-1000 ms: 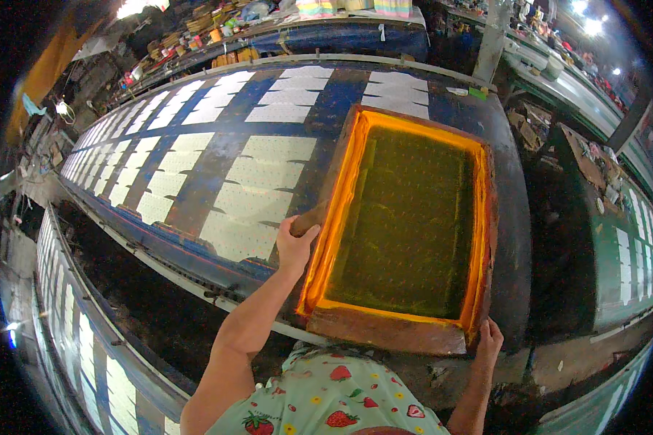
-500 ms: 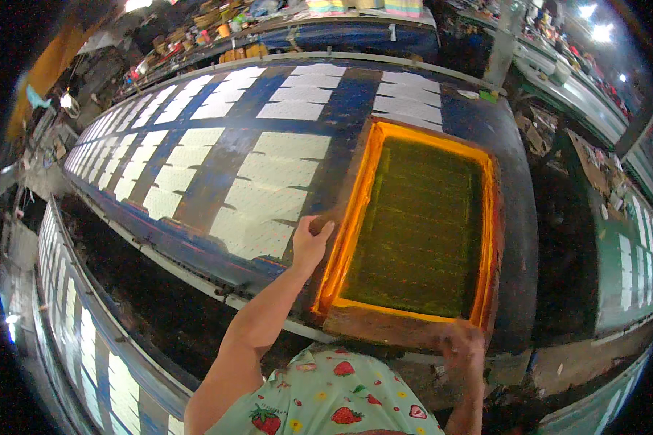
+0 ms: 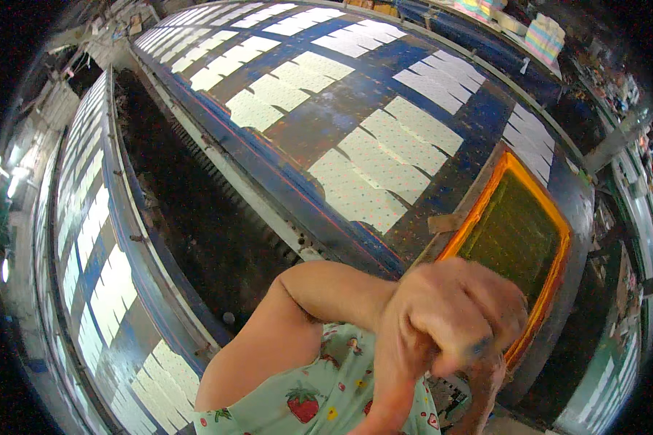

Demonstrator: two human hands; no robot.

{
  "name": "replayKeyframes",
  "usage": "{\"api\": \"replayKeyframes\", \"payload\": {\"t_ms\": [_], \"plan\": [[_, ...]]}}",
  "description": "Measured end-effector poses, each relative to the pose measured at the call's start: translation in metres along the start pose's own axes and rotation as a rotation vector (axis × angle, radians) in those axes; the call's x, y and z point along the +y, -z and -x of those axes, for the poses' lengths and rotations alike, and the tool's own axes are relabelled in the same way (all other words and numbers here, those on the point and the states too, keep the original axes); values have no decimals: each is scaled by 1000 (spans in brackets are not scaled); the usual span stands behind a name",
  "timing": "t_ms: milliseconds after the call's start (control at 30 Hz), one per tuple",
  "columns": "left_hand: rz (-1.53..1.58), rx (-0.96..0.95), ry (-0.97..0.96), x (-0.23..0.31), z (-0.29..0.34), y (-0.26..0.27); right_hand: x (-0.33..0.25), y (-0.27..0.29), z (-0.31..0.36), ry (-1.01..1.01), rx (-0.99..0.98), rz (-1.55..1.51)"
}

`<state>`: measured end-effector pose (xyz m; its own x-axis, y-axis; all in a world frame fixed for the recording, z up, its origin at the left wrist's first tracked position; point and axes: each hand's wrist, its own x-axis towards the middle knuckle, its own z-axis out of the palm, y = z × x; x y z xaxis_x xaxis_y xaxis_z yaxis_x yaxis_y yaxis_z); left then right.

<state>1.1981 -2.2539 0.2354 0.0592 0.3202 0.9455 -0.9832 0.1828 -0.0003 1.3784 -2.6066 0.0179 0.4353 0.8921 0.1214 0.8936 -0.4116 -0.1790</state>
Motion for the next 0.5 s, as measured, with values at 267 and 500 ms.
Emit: {"api": "replayKeyframes", "payload": {"t_ms": [267,500], "plan": [[-231,40,-89,17,-2,28,2,13,-31,-105,-254,-7],[-988,148,505,-37,85,105,-23,27,-45,-175,-272,-214]]}}
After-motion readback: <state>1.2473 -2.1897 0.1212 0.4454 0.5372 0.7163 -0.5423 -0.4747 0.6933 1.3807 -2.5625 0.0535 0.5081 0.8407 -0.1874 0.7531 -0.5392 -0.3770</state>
